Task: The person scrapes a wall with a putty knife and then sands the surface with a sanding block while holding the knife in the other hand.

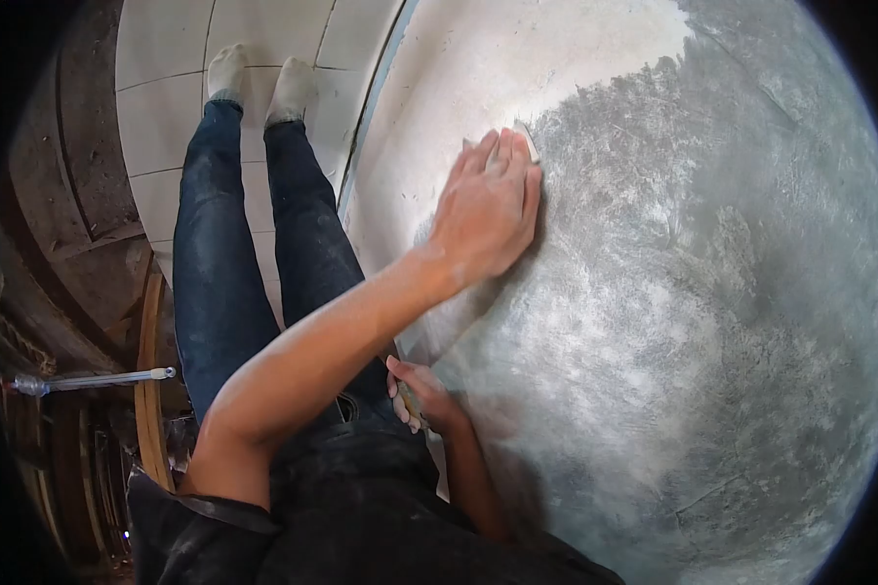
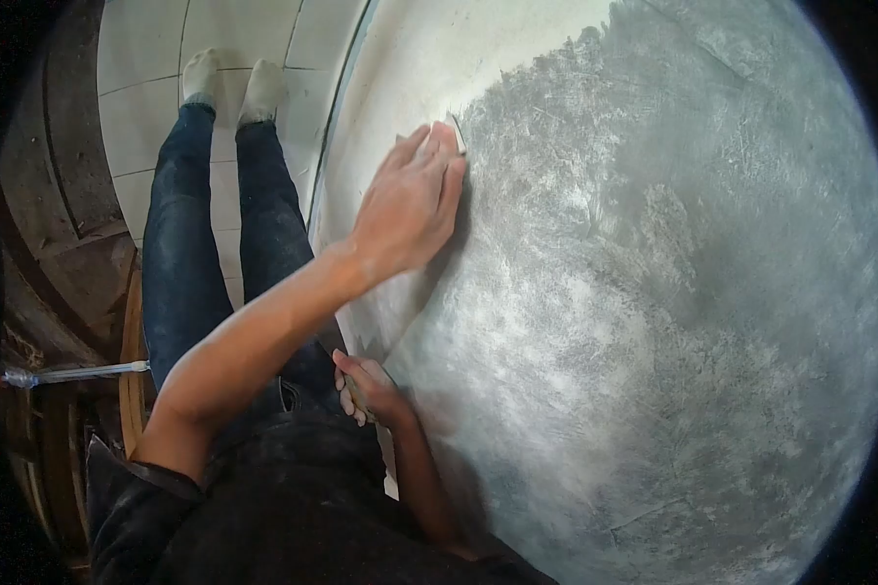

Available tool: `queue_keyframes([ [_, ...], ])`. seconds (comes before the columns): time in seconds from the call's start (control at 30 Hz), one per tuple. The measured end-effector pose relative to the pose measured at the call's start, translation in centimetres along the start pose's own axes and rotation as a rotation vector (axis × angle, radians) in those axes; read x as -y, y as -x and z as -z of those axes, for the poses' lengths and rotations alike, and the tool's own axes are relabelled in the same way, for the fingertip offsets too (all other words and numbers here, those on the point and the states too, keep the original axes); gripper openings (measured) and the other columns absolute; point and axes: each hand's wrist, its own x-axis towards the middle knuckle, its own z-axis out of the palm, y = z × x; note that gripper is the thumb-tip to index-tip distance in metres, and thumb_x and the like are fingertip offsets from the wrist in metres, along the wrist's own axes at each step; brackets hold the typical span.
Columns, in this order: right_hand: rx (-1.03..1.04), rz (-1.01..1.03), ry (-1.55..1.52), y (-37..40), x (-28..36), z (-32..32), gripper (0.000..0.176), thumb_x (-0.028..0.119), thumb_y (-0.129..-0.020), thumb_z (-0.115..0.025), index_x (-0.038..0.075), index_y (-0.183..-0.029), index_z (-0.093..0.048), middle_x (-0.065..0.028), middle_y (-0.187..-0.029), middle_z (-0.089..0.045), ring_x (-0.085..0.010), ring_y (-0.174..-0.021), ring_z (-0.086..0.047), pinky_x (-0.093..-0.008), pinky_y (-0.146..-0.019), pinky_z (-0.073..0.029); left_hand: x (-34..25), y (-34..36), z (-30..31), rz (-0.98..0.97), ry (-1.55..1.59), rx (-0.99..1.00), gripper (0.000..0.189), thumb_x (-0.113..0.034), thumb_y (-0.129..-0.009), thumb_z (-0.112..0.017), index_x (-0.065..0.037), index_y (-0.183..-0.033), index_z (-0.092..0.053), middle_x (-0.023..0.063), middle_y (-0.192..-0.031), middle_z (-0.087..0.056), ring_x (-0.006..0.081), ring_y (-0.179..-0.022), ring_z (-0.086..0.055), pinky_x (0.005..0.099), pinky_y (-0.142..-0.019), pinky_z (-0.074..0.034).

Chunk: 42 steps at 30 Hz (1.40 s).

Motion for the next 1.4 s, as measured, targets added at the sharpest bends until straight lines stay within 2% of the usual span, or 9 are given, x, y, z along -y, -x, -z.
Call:
queue_keyframes([
  [0.1,-0.062,-0.017,0.003,0.1,0.2,-0.6,0.05,0.051,-0.099,-0.045,0.006,-0.078,-0.052,-0.0069,-0.048,-0.049,-0.0123,-0.03,-0.04,-0.0239,-0.03,-0.033,2.5,-3.8,0.4,0.042,-0.097,0.117,0.053,-0.028,-0.103,-0.029,0.013,-0.134,-0.042,0.031,-0.136,-0.048,0.0438,-0.132,-0.041,0.0501,-0.112,-0.028],
  [0.33,-0.015,-0.011,0.018,-0.3,-0.2,0.2,0.051,0.054,-0.097,-0.048,0.007,-0.078,-0.052,-0.006,-0.05,-0.051,-0.0121,-0.033,-0.043,-0.0245,-0.031,-0.035,0.1,0.9,0.1,0.054,0.018,0.016,0.053,-0.028,-0.103,-0.027,0.012,-0.134,-0.042,0.0292,-0.137,-0.047,0.0421,-0.133,-0.04,0.0516,-0.113,-0.025],
  [0.53,-0.056,-0.022,0.016,-0.2,0.0,-0.3,0.05,0.05,-0.098,-0.047,0.005,-0.077,-0.052,-0.0075,-0.047,-0.049,-0.0131,-0.03,-0.04,-0.0247,-0.029,-0.033,2.0,-3.5,0.1,0.095,-0.112,0.121,0.055,-0.029,-0.103,-0.027,0.015,-0.134,-0.04,0.03,-0.138,-0.046,0.0423,-0.133,-0.04,0.0526,-0.114,-0.024],
  [0.63,-0.048,-0.015,0.023,-0.4,-0.2,-0.3,0.051,0.052,-0.098,-0.047,0.006,-0.077,-0.052,-0.0069,-0.047,-0.049,-0.0129,-0.031,-0.04,-0.0248,-0.03,-0.033,-0.1,-1.1,0.1,0.07,-0.064,0.007,0.049,-0.024,-0.103,-0.028,0.014,-0.13,-0.044,0.0284,-0.126,-0.055,0.0432,-0.127,-0.045,0.0527,-0.112,-0.028],
  [0.8,-0.017,0.007,-0.021,-0.5,-0.6,-0.1,0.049,0.049,-0.099,-0.046,0.006,-0.076,-0.051,-0.0072,-0.046,-0.049,-0.0126,-0.029,-0.039,-0.0248,-0.029,-0.032,-0.5,-1.3,0.5,0.129,-0.05,0.072,0.057,-0.029,-0.103,-0.023,0.014,-0.138,-0.037,0.0281,-0.14,-0.046,0.0409,-0.138,-0.034,0.0549,-0.116,-0.018],
  [0.93,-0.055,-0.005,0.015,-0.2,0.1,-0.5,0.05,0.051,-0.098,-0.047,0.006,-0.077,-0.052,-0.0065,-0.046,-0.049,-0.0124,-0.03,-0.04,-0.0249,-0.029,-0.033,0.7,-4.1,1.7,0.263,-0.049,0.204,0.057,-0.029,-0.103,-0.024,0.014,-0.138,-0.036,0.0275,-0.14,-0.045,0.0417,-0.137,-0.035,0.0553,-0.116,-0.018],
  [1.17,-0.024,0.013,0.021,0.0,0.1,-0.4,0.05,0.052,-0.097,-0.048,0.007,-0.078,-0.053,-0.0057,-0.048,-0.05,-0.0125,-0.031,-0.041,-0.0249,-0.03,-0.033,-0.2,1.5,0.4,0.177,-0.019,0.139,0.057,-0.031,-0.103,-0.024,0.01,-0.141,-0.034,0.0246,-0.147,-0.039,0.0408,-0.137,-0.035,0.0545,-0.117,-0.018],
  [1.3,-0.001,0.013,-0.006,-0.3,-0.4,-0.1,0.05,0.053,-0.097,-0.048,0.007,-0.078,-0.053,-0.0056,-0.048,-0.051,-0.0123,-0.032,-0.042,-0.0245,-0.031,-0.033,3.5,-3.4,0.2,0.258,-0.088,0.245,0.059,-0.032,-0.103,-0.022,0.008,-0.145,-0.029,0.0236,-0.147,-0.039,0.0411,-0.138,-0.033,0.0536,-0.117,-0.02],
  [1.4,0.0,0.011,-0.001,-0.4,-0.7,0.1,0.05,0.054,-0.096,-0.049,0.007,-0.078,-0.052,-0.0056,-0.049,-0.051,-0.0123,-0.032,-0.042,-0.0245,-0.031,-0.034,2.9,-2.2,0.2,0.221,0.007,0.241,0.058,-0.031,-0.103,-0.024,0.01,-0.142,-0.033,0.0245,-0.147,-0.039,0.0433,-0.136,-0.036,0.0523,-0.115,-0.024],
])
